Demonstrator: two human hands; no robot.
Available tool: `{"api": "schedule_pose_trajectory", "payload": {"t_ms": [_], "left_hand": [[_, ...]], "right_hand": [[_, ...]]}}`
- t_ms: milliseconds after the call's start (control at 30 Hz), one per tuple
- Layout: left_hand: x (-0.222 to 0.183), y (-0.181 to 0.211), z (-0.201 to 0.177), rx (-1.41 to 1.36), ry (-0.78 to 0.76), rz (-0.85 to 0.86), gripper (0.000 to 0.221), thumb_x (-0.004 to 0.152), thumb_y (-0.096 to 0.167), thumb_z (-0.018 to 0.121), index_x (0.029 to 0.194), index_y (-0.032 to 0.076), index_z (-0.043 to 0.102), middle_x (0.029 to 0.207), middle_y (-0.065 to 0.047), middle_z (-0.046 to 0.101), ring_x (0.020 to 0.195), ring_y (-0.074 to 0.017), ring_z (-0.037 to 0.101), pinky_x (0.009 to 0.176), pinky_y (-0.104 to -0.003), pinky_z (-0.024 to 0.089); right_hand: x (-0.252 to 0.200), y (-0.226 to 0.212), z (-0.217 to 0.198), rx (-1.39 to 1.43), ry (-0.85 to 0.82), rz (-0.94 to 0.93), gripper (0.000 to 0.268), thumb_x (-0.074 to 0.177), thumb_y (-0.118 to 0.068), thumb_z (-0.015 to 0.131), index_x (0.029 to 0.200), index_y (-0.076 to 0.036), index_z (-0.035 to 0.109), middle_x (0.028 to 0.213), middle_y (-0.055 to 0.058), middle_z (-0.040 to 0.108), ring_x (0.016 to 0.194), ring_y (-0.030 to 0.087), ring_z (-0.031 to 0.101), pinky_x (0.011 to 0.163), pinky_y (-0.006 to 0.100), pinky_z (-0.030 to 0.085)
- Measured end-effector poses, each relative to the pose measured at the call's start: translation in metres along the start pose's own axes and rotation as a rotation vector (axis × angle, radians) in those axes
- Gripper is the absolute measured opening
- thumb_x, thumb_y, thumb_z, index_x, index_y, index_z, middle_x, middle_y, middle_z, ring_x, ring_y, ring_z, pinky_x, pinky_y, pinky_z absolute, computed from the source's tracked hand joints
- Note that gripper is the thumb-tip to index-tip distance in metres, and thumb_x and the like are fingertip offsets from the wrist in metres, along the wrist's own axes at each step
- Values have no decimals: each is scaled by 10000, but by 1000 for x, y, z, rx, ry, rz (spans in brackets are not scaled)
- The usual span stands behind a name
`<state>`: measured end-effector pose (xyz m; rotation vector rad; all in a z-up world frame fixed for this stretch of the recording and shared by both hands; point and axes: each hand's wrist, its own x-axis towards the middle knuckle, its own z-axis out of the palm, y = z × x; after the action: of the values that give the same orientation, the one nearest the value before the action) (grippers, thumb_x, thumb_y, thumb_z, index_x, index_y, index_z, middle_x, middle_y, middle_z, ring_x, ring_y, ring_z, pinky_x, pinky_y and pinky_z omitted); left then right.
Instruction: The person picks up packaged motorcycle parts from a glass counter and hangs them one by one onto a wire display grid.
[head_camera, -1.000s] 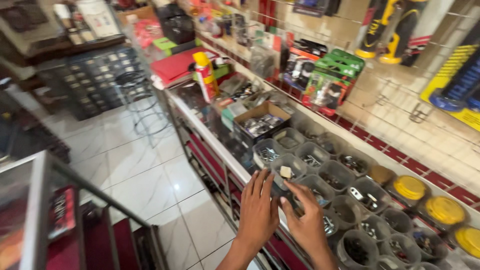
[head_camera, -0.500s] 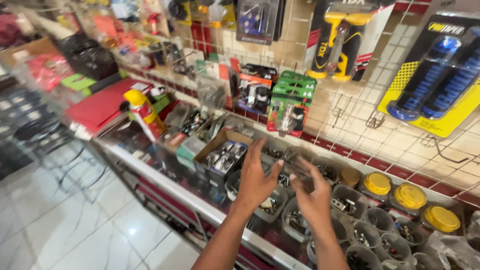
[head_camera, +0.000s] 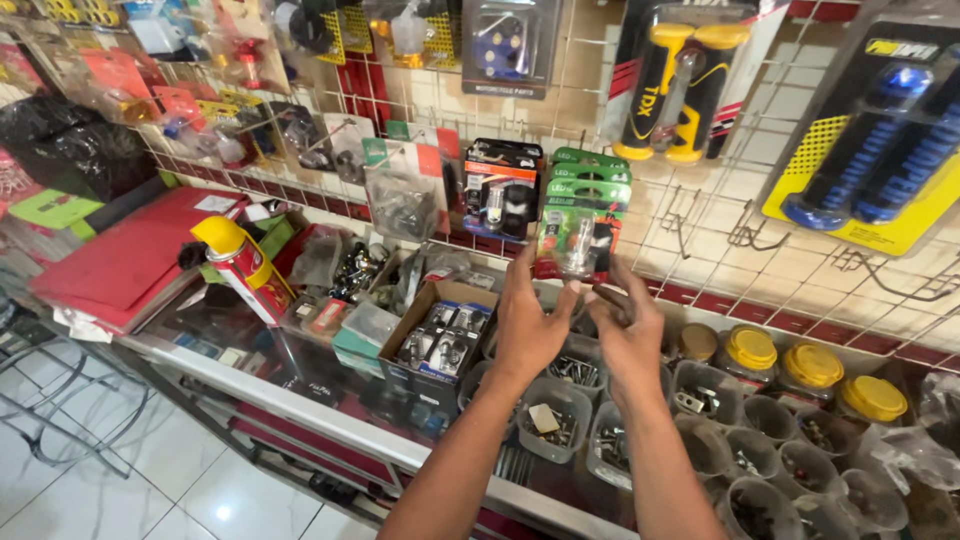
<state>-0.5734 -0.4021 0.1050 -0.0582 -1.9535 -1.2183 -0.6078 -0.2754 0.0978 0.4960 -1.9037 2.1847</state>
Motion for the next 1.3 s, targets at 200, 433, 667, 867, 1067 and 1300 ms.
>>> {"api": "schedule_pose_trajectory", "payload": {"t_ms": [200, 433, 667, 867, 1067, 1300], "left_hand": [[0, 10, -8, -255, -2, -118, 650, 927, 226, 762, 1446, 2, 441, 1329, -177, 612, 1209, -264, 632, 985, -390, 535], [2, 6, 0, -683, -62, -295, 635, 886, 71, 741, 1388, 19, 355, 1251, -132, 589, 1104, -168, 643, 909, -324, 571], [-4, 23, 3, -756, -55, -373, 613, 863, 17, 709, 1348, 20, 335, 1252, -125, 575, 1124, -160, 639, 935, -311, 561], [-24, 48, -4, -805, -57, -363, 429, 926, 131, 730, 1256, 15, 483, 1135, -90, 647, 1038, -134, 632, 888, -274, 534], [-64, 66, -6, -709, -8, -439, 375, 926, 207, 748, 1176, 36, 527, 1030, -28, 659, 919, -82, 621, 801, -251, 534], [-118, 75, -8, -551, 167, -558, 304, 934, 219, 756, 1070, 47, 545, 915, -19, 641, 807, -73, 571, 701, -242, 494]], "right_hand": [[-17, -12, 13, 64, 90, -18, 551, 924, -2, 686, 1461, -35, 564, 1267, 116, 697, 1053, 133, 659, 885, 276, 536], [-26, -4, 10, 107, 149, -1, 475, 935, -5, 697, 1406, -20, 635, 1106, 80, 727, 986, 114, 643, 864, 259, 533], [-36, -13, 0, 95, 130, -45, 468, 931, -19, 688, 1393, -12, 618, 1281, 90, 700, 1158, 143, 645, 982, 275, 521], [-62, -26, -17, 42, 72, -143, 445, 925, -13, 677, 1366, 13, 619, 1356, 98, 653, 1236, 170, 630, 1024, 300, 519], [-81, 0, -37, 274, 32, -6, 268, 969, 15, 691, 1232, 21, 641, 1144, 130, 686, 1019, 151, 643, 886, 279, 532], [-109, -5, -52, 440, -223, 123, 291, 929, -15, 675, 1177, -25, 524, 1153, 92, 637, 1024, 124, 605, 895, 270, 507]]}}
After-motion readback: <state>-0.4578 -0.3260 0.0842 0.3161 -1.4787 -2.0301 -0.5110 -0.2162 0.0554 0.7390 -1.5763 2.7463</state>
